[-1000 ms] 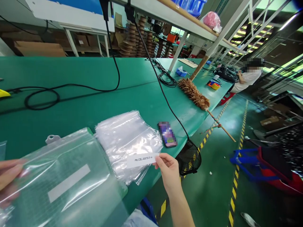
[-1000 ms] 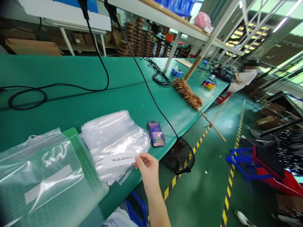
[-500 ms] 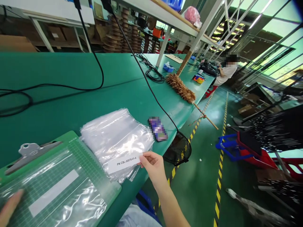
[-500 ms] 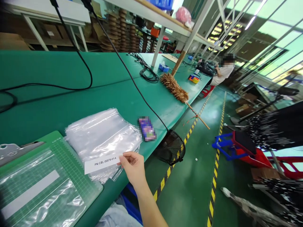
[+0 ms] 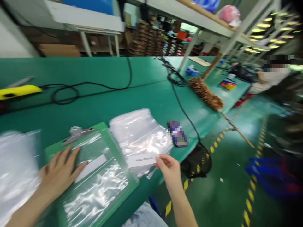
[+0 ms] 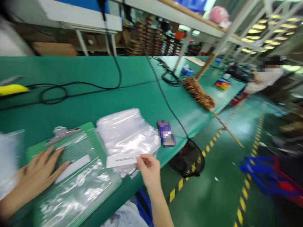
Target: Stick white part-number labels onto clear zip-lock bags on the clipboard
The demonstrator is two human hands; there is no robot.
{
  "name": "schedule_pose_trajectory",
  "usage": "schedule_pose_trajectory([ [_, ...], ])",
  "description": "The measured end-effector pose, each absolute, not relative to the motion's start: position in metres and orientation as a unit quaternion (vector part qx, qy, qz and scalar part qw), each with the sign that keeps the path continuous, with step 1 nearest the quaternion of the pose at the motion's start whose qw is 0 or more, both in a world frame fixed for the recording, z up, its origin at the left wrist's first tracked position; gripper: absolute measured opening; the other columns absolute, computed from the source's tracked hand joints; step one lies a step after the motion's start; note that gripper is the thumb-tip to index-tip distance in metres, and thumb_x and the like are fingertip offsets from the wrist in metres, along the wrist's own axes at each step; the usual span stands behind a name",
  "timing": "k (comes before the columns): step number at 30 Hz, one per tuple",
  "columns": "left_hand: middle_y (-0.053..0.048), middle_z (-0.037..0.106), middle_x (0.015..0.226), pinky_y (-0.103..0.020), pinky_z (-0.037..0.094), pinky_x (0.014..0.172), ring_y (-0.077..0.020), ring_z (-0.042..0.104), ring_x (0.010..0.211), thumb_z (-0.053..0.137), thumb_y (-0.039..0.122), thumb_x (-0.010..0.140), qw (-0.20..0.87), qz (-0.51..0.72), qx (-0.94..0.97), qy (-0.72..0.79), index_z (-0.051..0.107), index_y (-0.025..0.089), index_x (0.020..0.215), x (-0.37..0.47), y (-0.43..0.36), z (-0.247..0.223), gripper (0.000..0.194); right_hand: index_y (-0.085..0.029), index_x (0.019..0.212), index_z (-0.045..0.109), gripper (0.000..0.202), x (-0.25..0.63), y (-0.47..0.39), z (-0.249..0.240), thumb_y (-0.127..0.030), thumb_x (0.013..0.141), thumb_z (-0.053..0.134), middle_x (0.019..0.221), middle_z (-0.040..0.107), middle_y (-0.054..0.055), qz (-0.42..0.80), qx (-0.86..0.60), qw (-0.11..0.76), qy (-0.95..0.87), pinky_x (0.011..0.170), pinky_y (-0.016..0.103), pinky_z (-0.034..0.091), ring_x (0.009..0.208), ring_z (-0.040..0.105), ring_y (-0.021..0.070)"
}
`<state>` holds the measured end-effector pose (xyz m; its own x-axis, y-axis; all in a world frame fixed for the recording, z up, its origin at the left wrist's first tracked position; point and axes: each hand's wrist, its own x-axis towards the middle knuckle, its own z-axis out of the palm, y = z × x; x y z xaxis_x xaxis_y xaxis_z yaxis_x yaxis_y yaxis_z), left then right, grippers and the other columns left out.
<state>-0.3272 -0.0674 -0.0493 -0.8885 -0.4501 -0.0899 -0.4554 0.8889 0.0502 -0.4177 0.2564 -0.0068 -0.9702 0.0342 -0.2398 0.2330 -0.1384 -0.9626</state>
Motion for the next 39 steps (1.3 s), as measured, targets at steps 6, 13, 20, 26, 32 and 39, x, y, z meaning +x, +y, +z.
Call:
schedule_pose_trajectory([
  [6, -0.015, 0.019, 0.148, -0.055, 0.023, 0.102, -0.0333, 0.012, 0.135, 0.030, 0.051, 0.089, 0.035, 0.084, -0.198, 0.976, 0.027, 0.015, 0.139, -0.321, -0.070, -0.028, 0.061, -0.014, 0.066, 0.068, 0.032, -0.426, 0.254, -0.022, -0.031, 0.045, 0.084, 0.049, 0.063, 0.000, -0.731, 0.147, 0.083, 0.662, 0.044, 0.020, 0.049, 0.045, 0.059, 0.0138],
  [13, -0.005, 0.003, 0.151, -0.061, 0.007, 0.106, -0.0307, -0.002, 0.137, 0.029, 0.064, 0.085, 0.120, 0.160, -0.152, 0.968, 0.005, 0.024, 0.143, -0.300, -0.086, -0.023, 0.075, -0.015, 0.067, 0.068, 0.038, -0.433, 0.228, -0.024, -0.031, 0.039, 0.087, 0.051, 0.063, 0.002, -0.708, 0.164, 0.147, 0.672, 0.046, 0.023, 0.050, 0.048, 0.059, 0.0150],
  [20, -0.004, -0.002, 0.151, -0.056, 0.004, 0.108, -0.0263, -0.007, 0.137, 0.029, 0.065, 0.084, 0.098, 0.201, -0.148, 0.964, -0.004, 0.025, 0.143, -0.303, -0.095, -0.019, 0.079, -0.016, 0.065, 0.069, 0.035, -0.418, 0.180, -0.027, -0.038, 0.043, 0.085, 0.049, 0.060, 0.001, -0.682, 0.095, 0.250, 0.680, 0.046, 0.023, 0.050, 0.045, 0.055, 0.0132],
  [26, -0.005, 0.002, 0.151, -0.057, 0.001, 0.108, -0.0261, -0.007, 0.137, 0.040, 0.066, 0.079, 0.081, 0.242, -0.190, 0.948, -0.011, 0.027, 0.141, -0.288, -0.103, -0.016, 0.089, -0.016, 0.063, 0.069, 0.033, -0.419, 0.168, -0.032, -0.036, 0.042, 0.085, 0.048, 0.061, 0.002, -0.666, 0.096, 0.257, 0.693, 0.046, 0.026, 0.048, 0.043, 0.054, 0.0138],
  [32, -0.006, 0.003, 0.151, -0.059, -0.007, 0.105, -0.0297, -0.007, 0.137, 0.038, 0.068, 0.078, 0.100, 0.225, -0.173, 0.954, -0.014, 0.026, 0.141, -0.285, -0.106, -0.028, 0.092, -0.016, 0.063, 0.069, 0.032, -0.419, 0.157, -0.028, -0.036, 0.043, 0.084, 0.049, 0.062, 0.003, -0.662, 0.079, 0.248, 0.703, 0.044, 0.028, 0.047, 0.041, 0.052, 0.0141],
  [39, -0.004, 0.002, 0.151, -0.063, -0.003, 0.104, -0.0315, -0.004, 0.137, 0.038, 0.068, 0.079, 0.124, 0.197, -0.175, 0.957, -0.004, 0.026, 0.143, -0.289, -0.104, -0.025, 0.087, -0.018, 0.063, 0.069, 0.027, -0.405, 0.146, -0.030, -0.034, 0.046, 0.083, 0.050, 0.064, 0.002, -0.649, 0.076, 0.322, 0.685, 0.045, 0.026, 0.048, 0.042, 0.055, 0.0139],
])
